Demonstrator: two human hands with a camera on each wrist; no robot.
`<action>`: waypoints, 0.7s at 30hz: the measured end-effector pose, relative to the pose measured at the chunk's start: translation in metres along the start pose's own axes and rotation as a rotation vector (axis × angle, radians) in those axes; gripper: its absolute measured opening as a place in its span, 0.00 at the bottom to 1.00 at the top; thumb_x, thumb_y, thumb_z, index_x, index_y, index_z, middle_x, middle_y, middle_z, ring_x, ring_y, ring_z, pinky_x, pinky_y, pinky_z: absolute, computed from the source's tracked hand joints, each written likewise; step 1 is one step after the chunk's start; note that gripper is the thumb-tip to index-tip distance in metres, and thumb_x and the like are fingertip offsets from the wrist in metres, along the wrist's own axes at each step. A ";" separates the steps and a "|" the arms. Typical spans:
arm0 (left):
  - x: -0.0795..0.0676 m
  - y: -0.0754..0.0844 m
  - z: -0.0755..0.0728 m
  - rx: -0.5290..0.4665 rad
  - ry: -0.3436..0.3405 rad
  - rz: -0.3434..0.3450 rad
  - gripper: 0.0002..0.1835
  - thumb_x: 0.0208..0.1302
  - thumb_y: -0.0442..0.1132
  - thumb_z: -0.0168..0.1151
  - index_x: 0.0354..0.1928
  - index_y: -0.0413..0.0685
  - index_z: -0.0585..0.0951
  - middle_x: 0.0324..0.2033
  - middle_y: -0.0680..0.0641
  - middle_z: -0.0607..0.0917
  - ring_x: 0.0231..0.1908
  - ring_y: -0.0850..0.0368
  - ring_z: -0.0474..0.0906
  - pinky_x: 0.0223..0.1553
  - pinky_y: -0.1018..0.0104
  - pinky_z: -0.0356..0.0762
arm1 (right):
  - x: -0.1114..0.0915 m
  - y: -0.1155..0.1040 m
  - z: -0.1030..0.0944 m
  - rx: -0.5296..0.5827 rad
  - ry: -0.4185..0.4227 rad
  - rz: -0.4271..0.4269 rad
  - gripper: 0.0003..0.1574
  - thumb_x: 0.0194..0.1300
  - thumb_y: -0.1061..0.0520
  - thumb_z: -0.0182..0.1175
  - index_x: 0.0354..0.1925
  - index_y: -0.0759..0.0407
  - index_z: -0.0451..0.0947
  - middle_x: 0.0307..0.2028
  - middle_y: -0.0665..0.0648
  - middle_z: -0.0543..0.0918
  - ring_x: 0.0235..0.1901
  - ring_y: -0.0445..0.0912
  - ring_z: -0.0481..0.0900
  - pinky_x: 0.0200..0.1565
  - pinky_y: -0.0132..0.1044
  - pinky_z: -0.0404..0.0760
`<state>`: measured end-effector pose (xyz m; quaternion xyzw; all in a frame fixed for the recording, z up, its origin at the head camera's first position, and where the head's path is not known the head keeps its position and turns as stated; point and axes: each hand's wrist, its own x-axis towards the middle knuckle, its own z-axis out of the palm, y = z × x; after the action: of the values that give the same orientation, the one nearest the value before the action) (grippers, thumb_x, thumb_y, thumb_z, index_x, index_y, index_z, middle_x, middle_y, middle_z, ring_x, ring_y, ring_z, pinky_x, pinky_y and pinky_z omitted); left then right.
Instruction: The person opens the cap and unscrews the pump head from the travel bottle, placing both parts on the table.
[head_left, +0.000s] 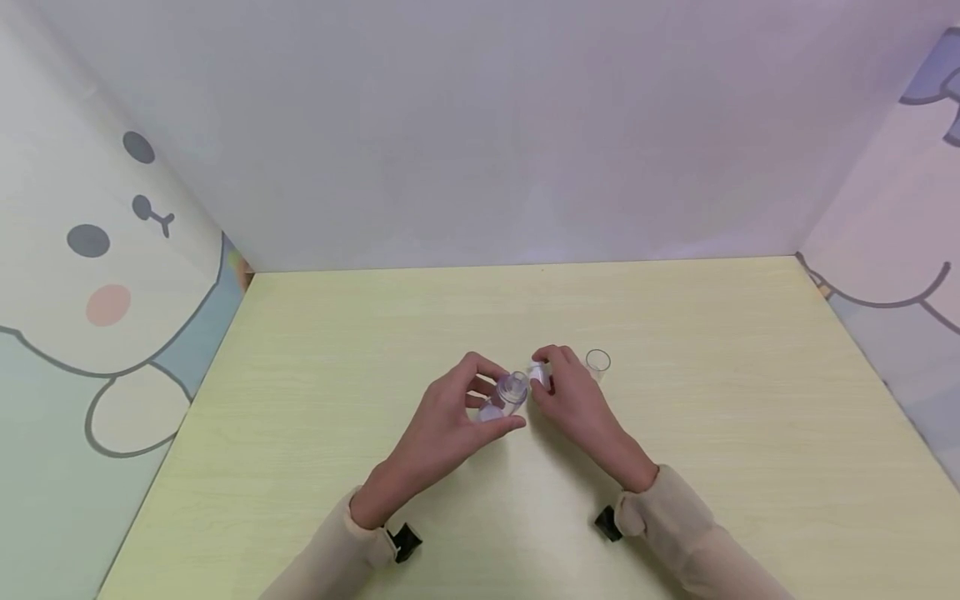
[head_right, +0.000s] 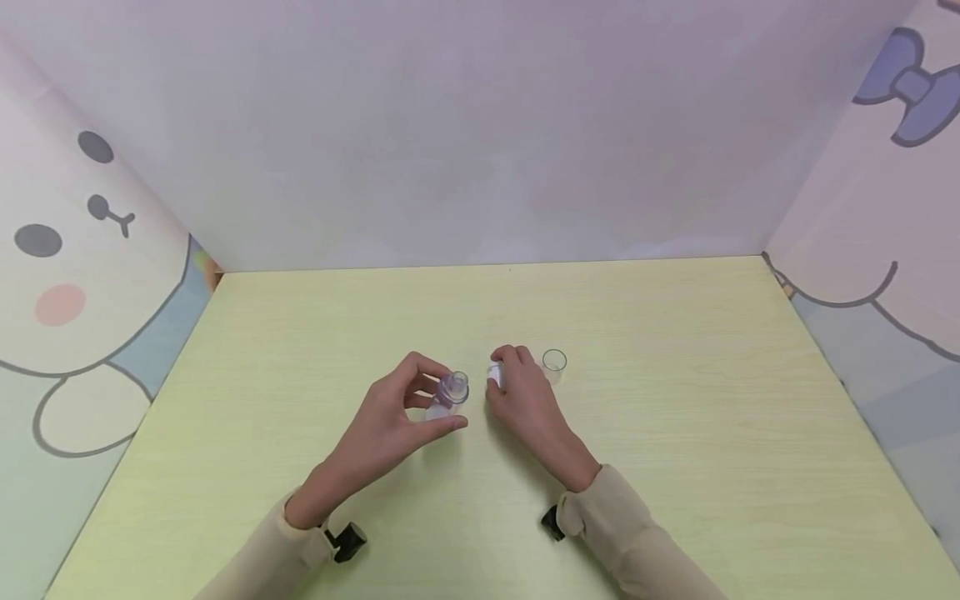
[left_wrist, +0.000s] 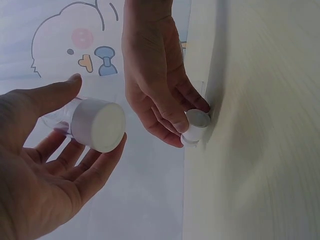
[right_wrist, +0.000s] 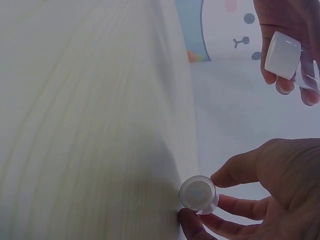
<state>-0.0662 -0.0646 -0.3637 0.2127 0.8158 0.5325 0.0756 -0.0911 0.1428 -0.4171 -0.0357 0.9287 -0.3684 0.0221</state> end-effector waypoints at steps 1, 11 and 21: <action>0.000 0.000 0.000 0.001 0.001 -0.001 0.25 0.58 0.39 0.80 0.52 0.57 0.76 0.49 0.59 0.84 0.47 0.55 0.87 0.51 0.67 0.87 | 0.000 0.000 0.000 0.000 -0.001 0.001 0.20 0.68 0.64 0.63 0.57 0.64 0.76 0.49 0.64 0.78 0.34 0.47 0.74 0.34 0.33 0.74; 0.002 -0.004 0.001 0.006 0.007 -0.023 0.25 0.58 0.39 0.80 0.53 0.57 0.75 0.50 0.58 0.84 0.47 0.61 0.86 0.53 0.62 0.87 | -0.001 0.000 -0.001 -0.038 0.016 -0.026 0.18 0.69 0.63 0.63 0.56 0.65 0.77 0.54 0.67 0.80 0.38 0.52 0.78 0.42 0.43 0.81; 0.009 -0.014 0.001 -0.041 0.026 -0.049 0.24 0.60 0.37 0.78 0.53 0.56 0.75 0.50 0.55 0.84 0.48 0.58 0.86 0.54 0.57 0.87 | -0.012 -0.004 -0.006 -0.114 0.078 -0.112 0.17 0.66 0.64 0.65 0.53 0.65 0.78 0.54 0.69 0.81 0.51 0.62 0.81 0.51 0.56 0.83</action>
<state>-0.0778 -0.0646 -0.3753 0.1840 0.8107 0.5496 0.0825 -0.0790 0.1453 -0.4099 -0.0746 0.9449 -0.3166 -0.0369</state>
